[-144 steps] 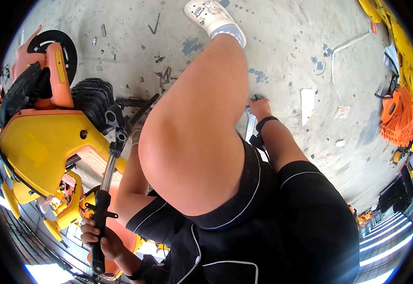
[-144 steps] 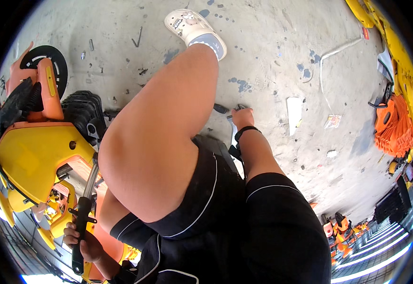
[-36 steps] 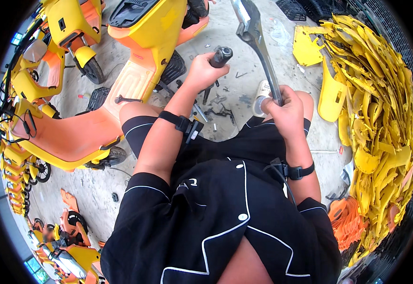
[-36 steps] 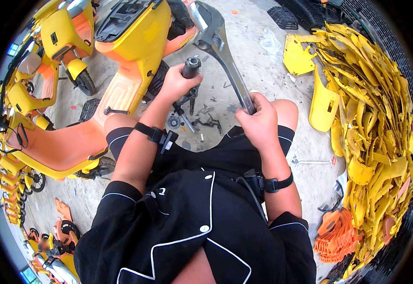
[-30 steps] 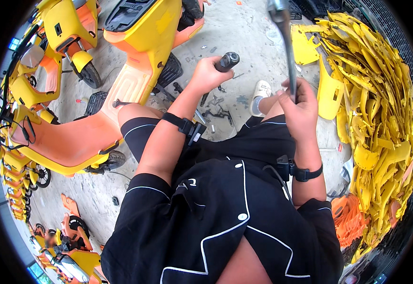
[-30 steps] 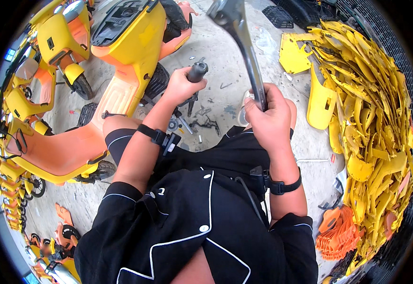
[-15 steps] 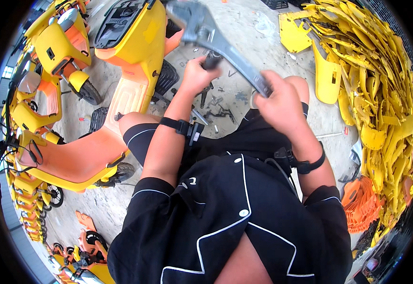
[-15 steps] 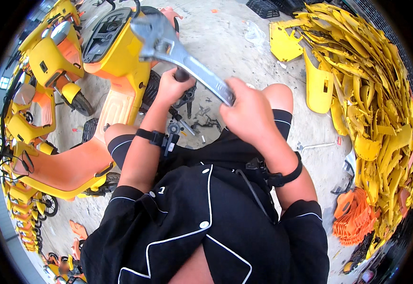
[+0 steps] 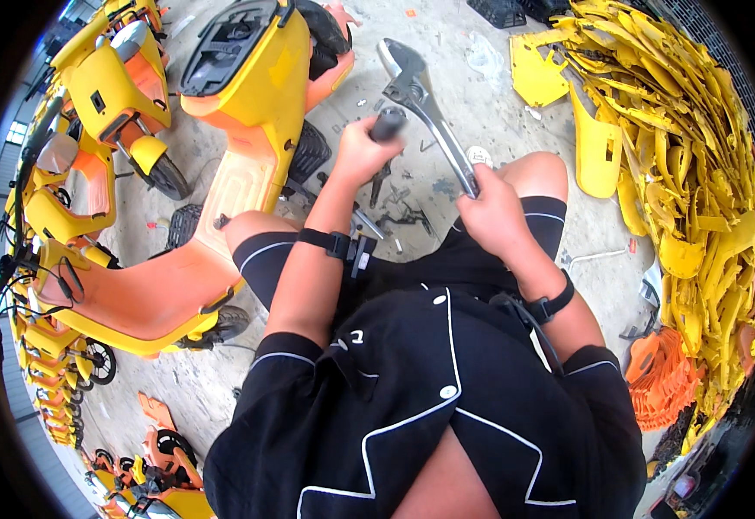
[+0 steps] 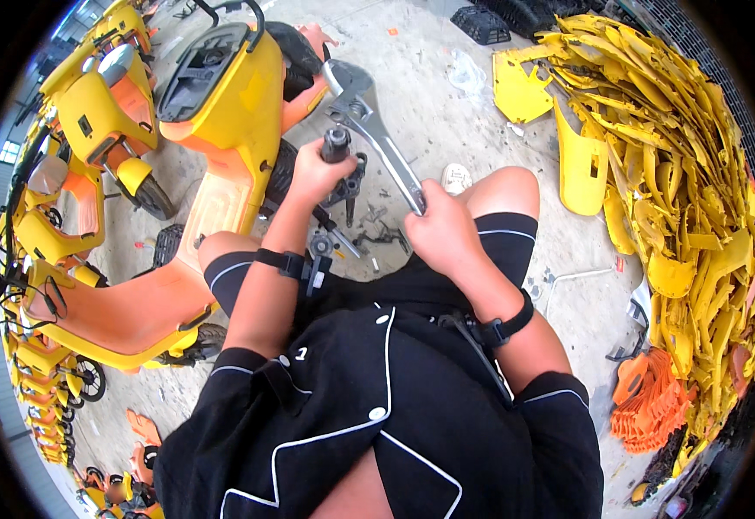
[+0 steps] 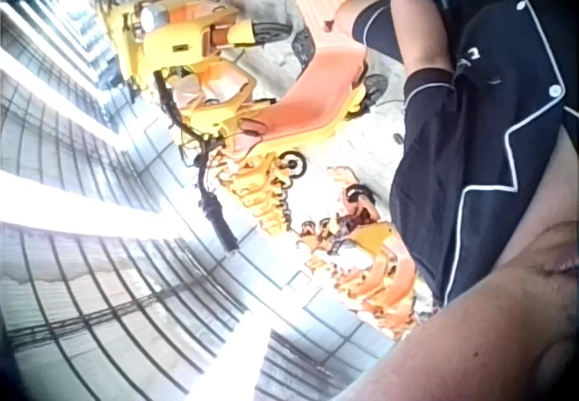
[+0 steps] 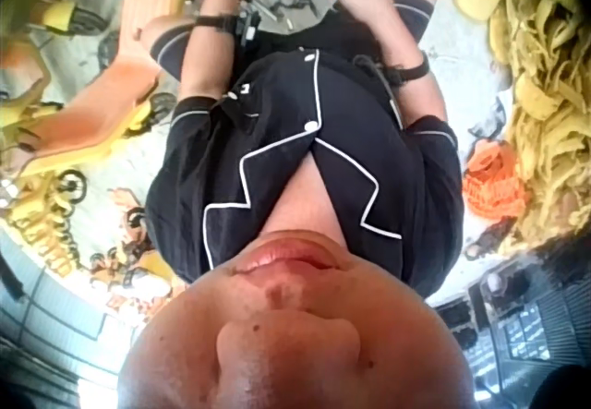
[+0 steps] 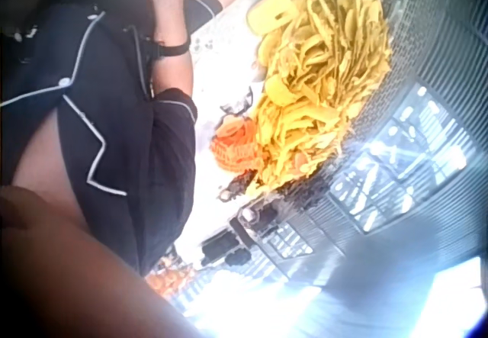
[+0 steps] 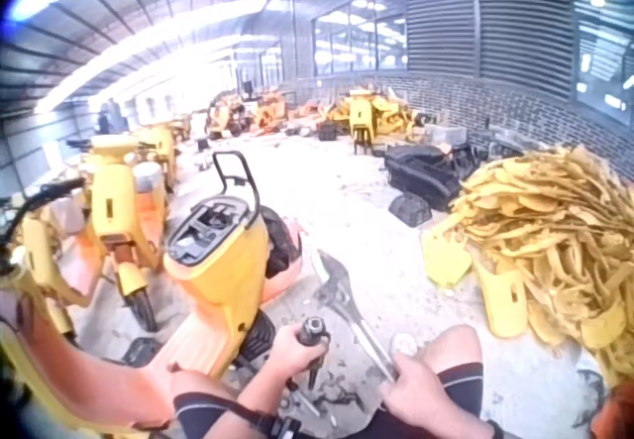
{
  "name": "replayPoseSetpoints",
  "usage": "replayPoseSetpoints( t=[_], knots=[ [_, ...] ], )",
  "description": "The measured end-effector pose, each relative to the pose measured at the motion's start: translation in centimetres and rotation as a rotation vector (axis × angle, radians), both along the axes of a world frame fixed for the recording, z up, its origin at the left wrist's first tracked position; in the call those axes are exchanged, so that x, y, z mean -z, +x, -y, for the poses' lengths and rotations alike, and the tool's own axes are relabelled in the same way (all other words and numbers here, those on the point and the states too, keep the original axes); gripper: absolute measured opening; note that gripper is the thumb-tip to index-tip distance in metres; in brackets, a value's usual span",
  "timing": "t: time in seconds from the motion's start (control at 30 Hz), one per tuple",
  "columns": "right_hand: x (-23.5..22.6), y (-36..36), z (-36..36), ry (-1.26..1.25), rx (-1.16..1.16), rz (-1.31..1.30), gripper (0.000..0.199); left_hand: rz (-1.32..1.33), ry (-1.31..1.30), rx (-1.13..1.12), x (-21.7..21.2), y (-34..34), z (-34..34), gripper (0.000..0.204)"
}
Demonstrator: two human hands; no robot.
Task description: The person sits on the floor and assembles a scooter handlebar assembly. They insert a metal tube into a black plastic housing, attach a handlebar clamp, and use a wrench to tighten the bolts. They then attach rubber grips to the handlebar ends.
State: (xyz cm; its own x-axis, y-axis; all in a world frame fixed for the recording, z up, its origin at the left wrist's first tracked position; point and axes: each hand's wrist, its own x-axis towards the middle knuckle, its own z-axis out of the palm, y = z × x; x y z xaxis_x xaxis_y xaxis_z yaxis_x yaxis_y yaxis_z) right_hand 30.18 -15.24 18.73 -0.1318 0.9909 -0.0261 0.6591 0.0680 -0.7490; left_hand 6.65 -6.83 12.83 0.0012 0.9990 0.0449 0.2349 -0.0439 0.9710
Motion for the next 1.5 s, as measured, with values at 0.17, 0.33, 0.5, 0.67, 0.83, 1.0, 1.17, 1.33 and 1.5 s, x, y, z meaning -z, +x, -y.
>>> replayPoseSetpoints(
  t=[0.17, 0.33, 0.5, 0.67, 0.83, 1.0, 1.17, 1.33, 1.5],
  knots=[
    [-5.5, 1.0, -1.3, 0.118, 0.103, -0.174, 0.016, -0.013, 0.006, -0.02, -0.1, -1.3, 0.3, 0.022],
    [-8.9, 2.5, -1.4, 0.421, 0.183, -0.338, 0.01, 0.015, 0.003, -0.012, -0.4, -1.2, -0.2, 0.021],
    [-3.2, 0.3, -0.4, 0.454, 0.072, 0.038, 0.018, -0.021, 0.005, -0.001, 0.4, -1.1, -0.7, 0.022],
    [-0.2, -0.5, -0.5, 0.18, 0.027, 0.13, 0.021, 0.028, -0.039, -0.007, -0.1, -0.4, -1.7, 0.024],
    [-7.9, -0.2, -1.5, 0.337, 0.099, -0.175, 0.015, -0.013, -0.003, -0.009, -0.3, -1.0, -0.5, 0.025],
    [-8.6, 0.3, -0.6, 0.385, 0.131, -0.208, 0.013, 0.011, 0.001, 0.014, 0.5, -0.9, -1.1, 0.025],
    [0.3, -0.1, 0.0, 0.103, -0.054, 0.224, 0.016, -0.016, 0.003, 0.003, 0.5, -0.6, -1.5, 0.026],
    [-4.5, -0.4, -1.1, 0.217, 0.021, -0.052, 0.016, -0.038, 0.014, -0.049, 0.9, -2.0, -1.2, 0.025],
    [-9.4, 0.2, -0.8, 0.344, 0.093, -0.288, 0.01, 0.006, 0.001, -0.021, 0.7, -2.8, -1.0, 0.021]
  ],
)
